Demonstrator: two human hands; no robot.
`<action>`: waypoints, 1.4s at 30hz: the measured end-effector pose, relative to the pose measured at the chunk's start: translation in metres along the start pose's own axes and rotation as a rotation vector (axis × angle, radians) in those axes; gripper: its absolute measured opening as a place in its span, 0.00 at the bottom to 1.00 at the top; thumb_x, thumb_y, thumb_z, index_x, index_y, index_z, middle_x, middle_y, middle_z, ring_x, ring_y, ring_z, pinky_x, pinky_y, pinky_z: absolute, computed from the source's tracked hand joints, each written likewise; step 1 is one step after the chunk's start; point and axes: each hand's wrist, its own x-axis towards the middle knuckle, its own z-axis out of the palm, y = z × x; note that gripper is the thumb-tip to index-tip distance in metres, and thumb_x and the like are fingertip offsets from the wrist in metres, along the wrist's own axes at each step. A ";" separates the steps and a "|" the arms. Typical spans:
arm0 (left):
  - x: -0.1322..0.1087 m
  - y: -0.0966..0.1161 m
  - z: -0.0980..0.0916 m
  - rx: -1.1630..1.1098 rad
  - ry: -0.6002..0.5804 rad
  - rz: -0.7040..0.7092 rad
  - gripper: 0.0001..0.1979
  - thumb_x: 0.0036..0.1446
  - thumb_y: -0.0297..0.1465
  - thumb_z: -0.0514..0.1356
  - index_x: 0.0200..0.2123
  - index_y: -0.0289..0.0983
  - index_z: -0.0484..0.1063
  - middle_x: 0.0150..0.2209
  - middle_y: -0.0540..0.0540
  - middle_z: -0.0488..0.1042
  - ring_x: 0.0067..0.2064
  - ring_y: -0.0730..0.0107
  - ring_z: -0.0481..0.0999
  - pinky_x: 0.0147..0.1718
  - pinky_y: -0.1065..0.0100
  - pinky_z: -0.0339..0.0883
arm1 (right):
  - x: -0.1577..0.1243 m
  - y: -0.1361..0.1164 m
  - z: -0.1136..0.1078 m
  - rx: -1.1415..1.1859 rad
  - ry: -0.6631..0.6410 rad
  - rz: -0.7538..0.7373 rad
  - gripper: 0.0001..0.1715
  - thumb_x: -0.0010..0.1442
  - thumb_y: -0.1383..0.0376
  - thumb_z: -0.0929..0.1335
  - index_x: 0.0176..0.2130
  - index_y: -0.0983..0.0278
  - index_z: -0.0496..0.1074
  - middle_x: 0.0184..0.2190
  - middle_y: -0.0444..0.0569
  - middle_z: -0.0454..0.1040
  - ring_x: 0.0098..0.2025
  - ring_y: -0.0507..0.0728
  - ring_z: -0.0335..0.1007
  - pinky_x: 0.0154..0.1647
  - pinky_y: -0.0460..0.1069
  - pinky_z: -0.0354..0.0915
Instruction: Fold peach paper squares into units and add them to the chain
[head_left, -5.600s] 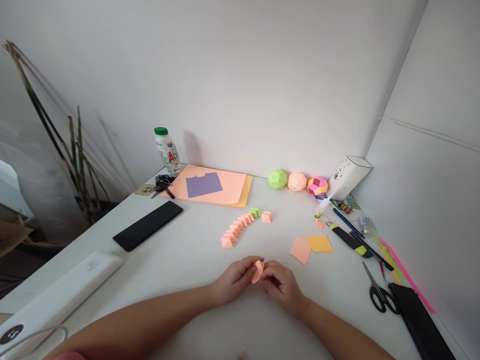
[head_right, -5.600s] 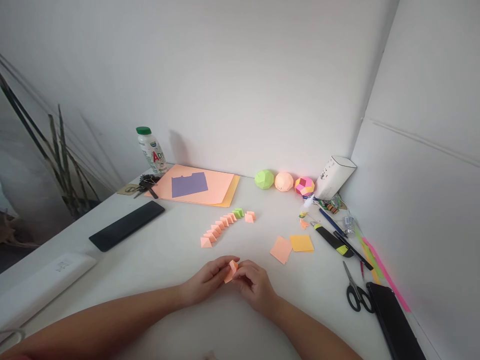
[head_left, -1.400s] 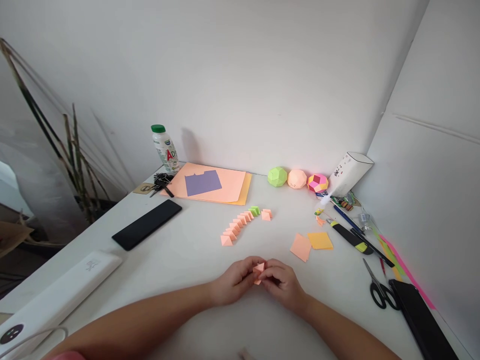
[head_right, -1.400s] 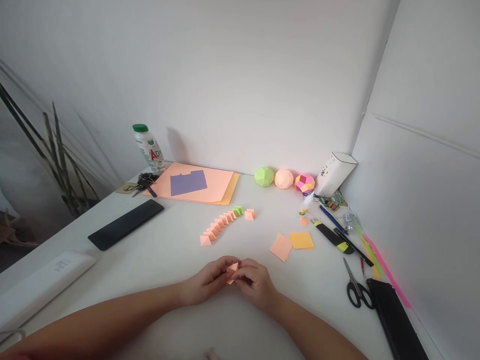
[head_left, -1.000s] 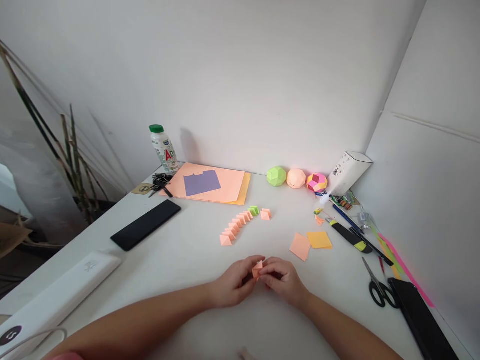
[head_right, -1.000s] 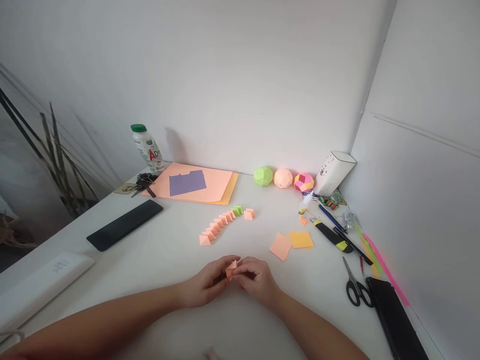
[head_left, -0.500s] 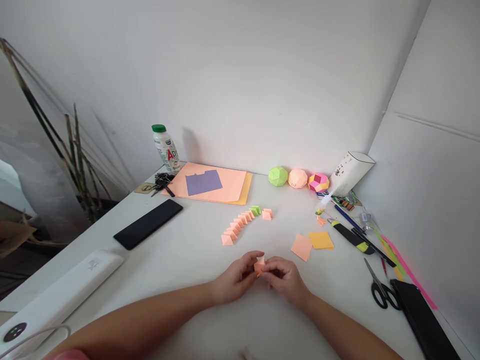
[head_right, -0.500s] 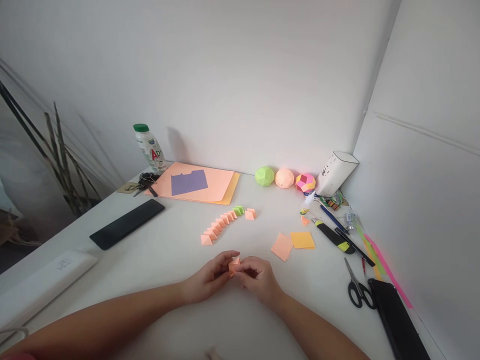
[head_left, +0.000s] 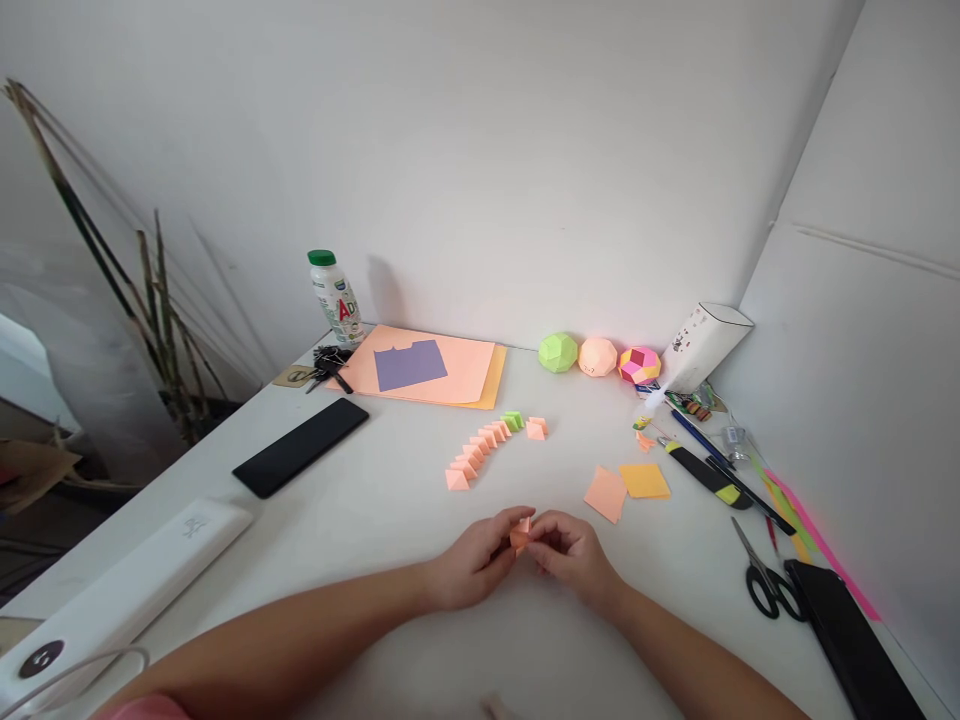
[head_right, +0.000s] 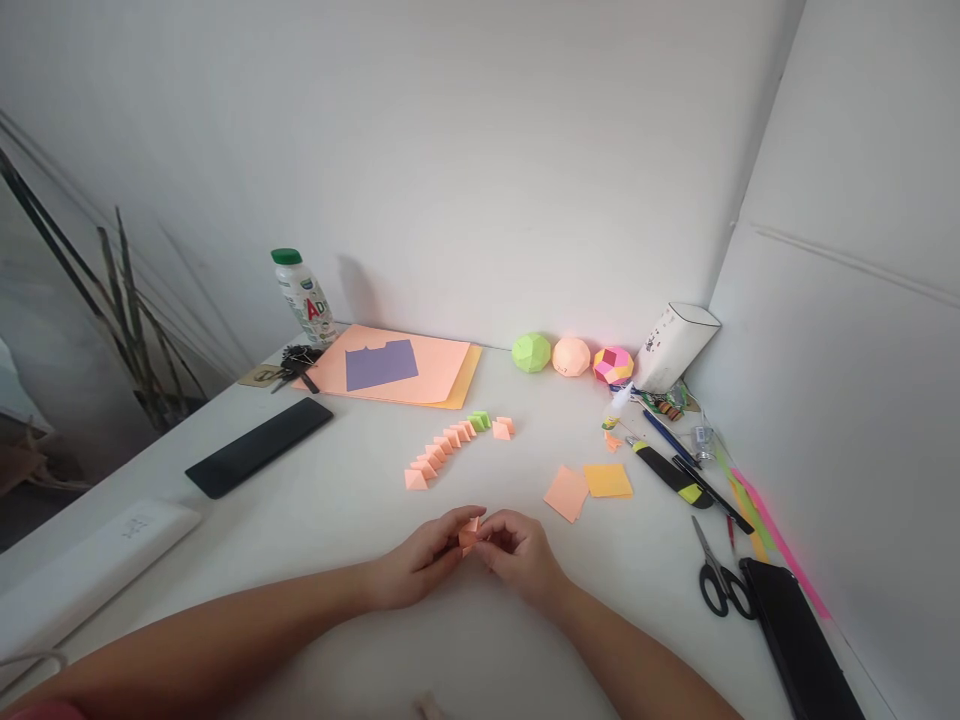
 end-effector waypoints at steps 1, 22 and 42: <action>0.000 0.000 0.000 0.007 -0.002 0.001 0.22 0.60 0.28 0.48 0.58 0.41 0.50 0.30 0.50 0.65 0.28 0.72 0.63 0.29 0.69 0.60 | 0.000 0.000 0.000 0.004 0.001 0.000 0.11 0.52 0.58 0.71 0.30 0.63 0.71 0.27 0.44 0.70 0.25 0.51 0.63 0.26 0.47 0.64; 0.000 0.004 0.000 -0.159 0.024 -0.120 0.19 0.60 0.31 0.49 0.54 0.39 0.54 0.25 0.54 0.58 0.27 0.73 0.58 0.28 0.70 0.57 | 0.000 -0.004 0.002 -0.126 -0.033 -0.042 0.10 0.58 0.60 0.66 0.30 0.63 0.63 0.24 0.41 0.61 0.23 0.49 0.55 0.23 0.44 0.55; -0.001 -0.002 0.005 -0.124 0.046 -0.041 0.18 0.62 0.33 0.49 0.55 0.39 0.56 0.30 0.49 0.67 0.30 0.73 0.66 0.29 0.70 0.63 | 0.000 0.000 0.006 -0.346 -0.058 -0.175 0.06 0.50 0.73 0.64 0.25 0.64 0.61 0.24 0.42 0.61 0.24 0.49 0.54 0.23 0.44 0.53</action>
